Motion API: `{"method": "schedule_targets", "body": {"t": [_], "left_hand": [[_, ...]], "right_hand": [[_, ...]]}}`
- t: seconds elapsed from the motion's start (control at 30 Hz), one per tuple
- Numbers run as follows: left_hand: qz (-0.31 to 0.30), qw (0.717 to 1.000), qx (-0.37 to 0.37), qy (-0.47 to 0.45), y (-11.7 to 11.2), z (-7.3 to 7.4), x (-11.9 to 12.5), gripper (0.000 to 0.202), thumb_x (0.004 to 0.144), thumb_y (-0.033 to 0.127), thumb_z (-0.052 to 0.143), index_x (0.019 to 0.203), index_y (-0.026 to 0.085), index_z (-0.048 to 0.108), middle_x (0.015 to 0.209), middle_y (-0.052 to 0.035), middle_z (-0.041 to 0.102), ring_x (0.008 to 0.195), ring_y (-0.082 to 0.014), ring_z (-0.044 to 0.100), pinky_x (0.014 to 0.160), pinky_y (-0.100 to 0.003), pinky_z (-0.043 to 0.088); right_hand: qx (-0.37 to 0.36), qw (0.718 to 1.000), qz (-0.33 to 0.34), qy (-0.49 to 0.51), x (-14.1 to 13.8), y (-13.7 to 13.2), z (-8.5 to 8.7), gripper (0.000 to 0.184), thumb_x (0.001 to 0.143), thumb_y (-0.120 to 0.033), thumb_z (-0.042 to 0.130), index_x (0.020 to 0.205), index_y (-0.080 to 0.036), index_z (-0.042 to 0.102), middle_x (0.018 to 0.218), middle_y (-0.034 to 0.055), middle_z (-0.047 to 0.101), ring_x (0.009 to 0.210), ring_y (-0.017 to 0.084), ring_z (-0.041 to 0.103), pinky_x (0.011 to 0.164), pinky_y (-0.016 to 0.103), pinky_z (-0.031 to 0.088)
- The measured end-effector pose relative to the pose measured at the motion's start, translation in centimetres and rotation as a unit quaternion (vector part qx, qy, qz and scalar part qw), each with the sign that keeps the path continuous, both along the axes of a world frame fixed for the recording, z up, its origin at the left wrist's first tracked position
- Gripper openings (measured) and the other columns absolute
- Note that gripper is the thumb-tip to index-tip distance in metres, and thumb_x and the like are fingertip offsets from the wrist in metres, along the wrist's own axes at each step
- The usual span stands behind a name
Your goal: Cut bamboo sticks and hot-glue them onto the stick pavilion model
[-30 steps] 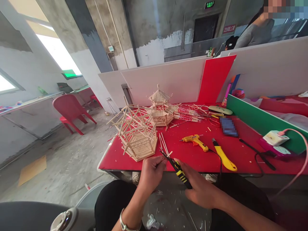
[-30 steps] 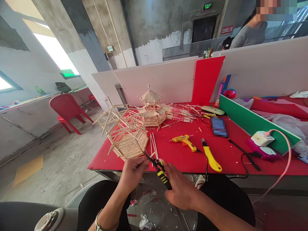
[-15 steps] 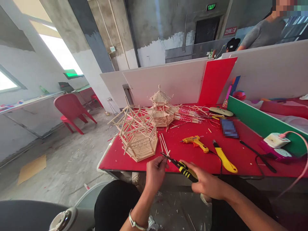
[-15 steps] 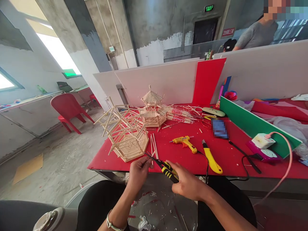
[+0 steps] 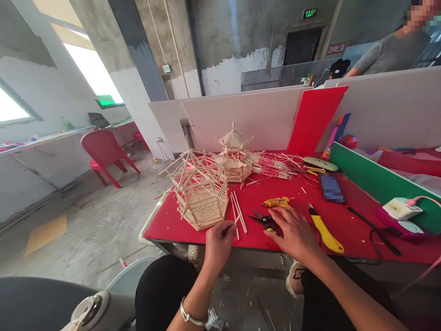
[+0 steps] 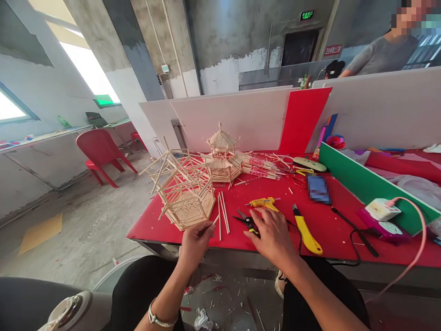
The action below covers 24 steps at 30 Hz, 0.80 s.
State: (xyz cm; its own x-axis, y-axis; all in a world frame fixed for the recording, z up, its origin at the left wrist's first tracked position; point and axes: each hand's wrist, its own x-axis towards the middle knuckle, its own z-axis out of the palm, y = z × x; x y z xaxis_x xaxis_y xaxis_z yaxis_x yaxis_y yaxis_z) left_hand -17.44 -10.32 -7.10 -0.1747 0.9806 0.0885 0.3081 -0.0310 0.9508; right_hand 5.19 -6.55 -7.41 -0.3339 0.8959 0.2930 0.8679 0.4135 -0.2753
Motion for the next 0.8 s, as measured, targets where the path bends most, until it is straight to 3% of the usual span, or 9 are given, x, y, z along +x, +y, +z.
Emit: {"method": "schedule_targets", "body": {"t": [0.13, 0.27, 0.4, 0.53, 0.67, 0.73, 0.8], "left_hand": [[-0.046, 0.993, 0.049, 0.094, -0.5, 0.7, 0.0, 0.028, 0.089, 0.036, 0.054, 0.08, 0.018, 0.073, 0.068, -0.0029, 0.064, 0.063, -0.0147, 0.053, 0.058, -0.023, 0.037], [-0.046, 0.986, 0.076, 0.141, -1.0, 0.9, -0.2, 0.026, 0.091, 0.032, 0.052, 0.087, 0.018, 0.074, 0.073, -0.0037, 0.067, 0.065, -0.0147, 0.055, 0.062, -0.023, 0.037], [0.004, 0.982, 0.082, 0.171, -0.9, 0.8, -0.5, 0.03, 0.09, 0.03, 0.051, 0.069, 0.017, 0.069, 0.056, -0.0003, 0.055, 0.053, -0.0123, 0.043, 0.055, -0.024, 0.031], [0.046, 0.98, 0.069, 0.181, 0.1, 0.1, -0.4, 0.03, 0.086, 0.027, 0.054, 0.059, 0.018, 0.063, 0.051, 0.0005, 0.049, 0.052, -0.013, 0.04, 0.055, -0.025, 0.029], [0.055, 0.982, 0.059, 0.173, 2.4, -2.1, 0.8, 0.02, 0.084, 0.017, 0.051, 0.081, 0.019, 0.07, 0.071, -0.0055, 0.061, 0.067, -0.0184, 0.055, 0.065, -0.027, 0.04], [0.062, 0.979, 0.047, 0.188, 4.1, -3.4, 1.8, 0.027, 0.082, 0.009, 0.047, 0.093, 0.017, 0.07, 0.084, -0.0096, 0.063, 0.077, -0.0207, 0.058, 0.072, -0.03, 0.044], [0.068, 0.978, 0.041, 0.192, 6.0, -4.1, 2.7, 0.031, 0.078, 0.003, 0.045, 0.094, 0.015, 0.069, 0.088, -0.0125, 0.063, 0.081, -0.0227, 0.059, 0.076, -0.033, 0.045]], "right_hand": [[0.053, 0.981, 0.15, 0.108, -3.3, 0.0, 2.7, 0.038, 0.098, -0.034, 0.046, 0.134, -0.026, 0.056, 0.12, 0.0081, 0.064, 0.11, 0.023, 0.057, 0.097, 0.038, 0.044], [0.023, 0.969, 0.222, 0.105, -5.9, 0.7, 3.2, 0.026, 0.099, -0.032, 0.047, 0.102, -0.024, 0.071, 0.085, 0.0048, 0.068, 0.087, 0.02, 0.058, 0.077, 0.031, 0.047], [0.061, 0.979, 0.173, 0.085, -7.4, 0.7, 2.0, 0.027, 0.098, -0.029, 0.048, 0.087, -0.021, 0.071, 0.079, 0.0056, 0.067, 0.082, 0.02, 0.056, 0.074, 0.032, 0.045], [0.092, 0.984, 0.116, 0.096, -7.6, 0.7, 0.6, 0.027, 0.098, -0.027, 0.047, 0.089, -0.021, 0.072, 0.079, 0.0064, 0.068, 0.082, 0.021, 0.056, 0.078, 0.034, 0.045], [0.103, 0.98, 0.043, 0.162, -6.2, 2.0, -1.2, 0.027, 0.097, -0.035, 0.049, 0.1, -0.025, 0.074, 0.088, 0.0065, 0.066, 0.088, 0.022, 0.057, 0.083, 0.036, 0.047], [0.103, 0.978, 0.021, 0.182, -5.3, 2.6, -2.0, 0.029, 0.096, -0.04, 0.05, 0.102, -0.026, 0.075, 0.089, 0.0067, 0.064, 0.089, 0.023, 0.056, 0.084, 0.038, 0.048], [0.092, 0.977, 0.019, 0.193, -4.6, 2.9, -2.6, 0.031, 0.096, -0.042, 0.049, 0.103, -0.027, 0.075, 0.089, 0.0071, 0.064, 0.089, 0.023, 0.056, 0.084, 0.039, 0.049]]}}
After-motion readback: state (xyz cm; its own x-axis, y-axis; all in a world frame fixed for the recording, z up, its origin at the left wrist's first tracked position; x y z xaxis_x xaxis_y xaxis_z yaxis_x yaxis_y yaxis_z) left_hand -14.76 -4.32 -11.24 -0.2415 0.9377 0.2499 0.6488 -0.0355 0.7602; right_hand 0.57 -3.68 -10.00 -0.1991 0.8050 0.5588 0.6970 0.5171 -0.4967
